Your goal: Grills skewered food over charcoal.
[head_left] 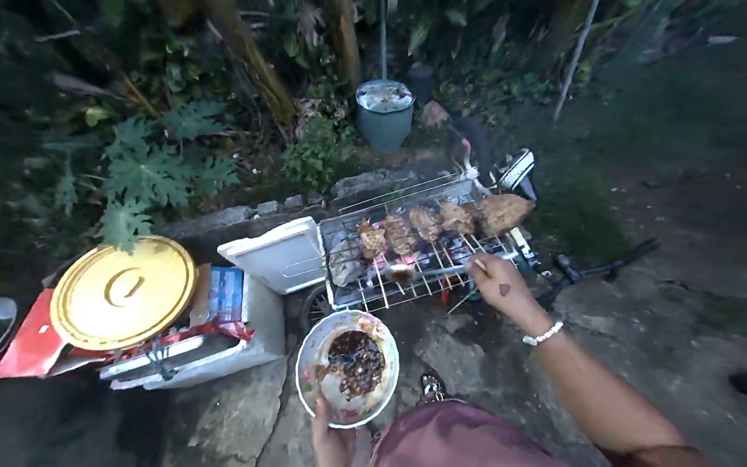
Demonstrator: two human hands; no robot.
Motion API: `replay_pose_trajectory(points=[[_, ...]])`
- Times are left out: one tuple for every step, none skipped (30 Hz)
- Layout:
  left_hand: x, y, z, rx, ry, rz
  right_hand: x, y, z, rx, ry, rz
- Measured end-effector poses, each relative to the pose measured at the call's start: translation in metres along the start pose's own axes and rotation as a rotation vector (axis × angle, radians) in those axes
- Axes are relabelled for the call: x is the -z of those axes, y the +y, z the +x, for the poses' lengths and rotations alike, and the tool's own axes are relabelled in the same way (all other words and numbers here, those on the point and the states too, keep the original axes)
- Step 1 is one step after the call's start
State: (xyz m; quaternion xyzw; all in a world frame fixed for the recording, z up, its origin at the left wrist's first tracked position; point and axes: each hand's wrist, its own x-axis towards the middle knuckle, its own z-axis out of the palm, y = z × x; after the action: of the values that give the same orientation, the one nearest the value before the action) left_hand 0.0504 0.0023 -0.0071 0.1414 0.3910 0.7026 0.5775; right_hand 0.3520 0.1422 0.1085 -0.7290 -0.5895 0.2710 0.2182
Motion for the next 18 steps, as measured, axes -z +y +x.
replay_pose_trajectory(points=[[-0.001,-0.002,-0.001,-0.007,-0.006,0.002,0.008,0.006,0.011,-0.031,0.038,-0.008],[-0.001,-0.003,-0.002,-0.011,-0.014,-0.009,0.015,0.011,0.022,-0.061,0.073,-0.023],[-0.002,-0.005,-0.004,-0.017,-0.005,-0.025,0.021,0.017,0.033,-0.091,0.103,-0.05],[-0.005,-0.006,-0.006,-0.025,0.019,-0.019,0.025,0.023,0.043,-0.119,0.128,-0.082],[-0.008,-0.007,-0.008,-0.034,0.038,0.01,0.028,0.028,0.053,-0.139,0.152,-0.116],[-0.01,-0.008,-0.01,-0.041,0.044,0.01,0.03,0.032,0.061,-0.163,0.163,-0.149],[-0.011,-0.009,-0.011,-0.05,0.05,0.001,0.031,0.034,0.069,-0.188,0.164,-0.178],[-0.011,-0.009,-0.012,-0.056,0.051,-0.018,0.031,0.036,0.075,-0.213,0.156,-0.206],[-0.011,-0.01,-0.013,-0.062,0.044,-0.035,0.031,0.036,0.08,-0.235,0.143,-0.226],[-0.011,-0.011,-0.014,-0.072,0.039,-0.049,0.03,0.035,0.085,-0.247,0.131,-0.243],[-0.011,-0.012,-0.014,-0.079,0.035,-0.063,0.029,0.035,0.089,-0.247,0.127,-0.254],[-0.011,-0.012,-0.015,-0.087,0.035,-0.07,0.027,0.035,0.093,-0.235,0.13,-0.255],[-0.012,-0.012,-0.016,-0.094,0.037,-0.073,0.025,0.036,0.096,-0.219,0.14,-0.26],[-0.013,-0.011,-0.017,-0.099,0.043,-0.076,0.023,0.035,0.099,-0.204,0.149,-0.26],[-0.013,-0.011,-0.017,-0.101,0.043,-0.083,0.021,0.033,0.101,-0.196,0.154,-0.264],[-0.013,-0.01,-0.018,-0.102,0.04,-0.089,0.02,0.031,0.103,-0.192,0.156,-0.273],[-0.013,-0.009,-0.018,-0.105,0.037,-0.097,0.018,0.028,0.106,-0.189,0.157,-0.282],[-0.012,-0.009,-0.018,-0.112,0.034,-0.103,0.017,0.025,0.109,-0.189,0.151,-0.289]])
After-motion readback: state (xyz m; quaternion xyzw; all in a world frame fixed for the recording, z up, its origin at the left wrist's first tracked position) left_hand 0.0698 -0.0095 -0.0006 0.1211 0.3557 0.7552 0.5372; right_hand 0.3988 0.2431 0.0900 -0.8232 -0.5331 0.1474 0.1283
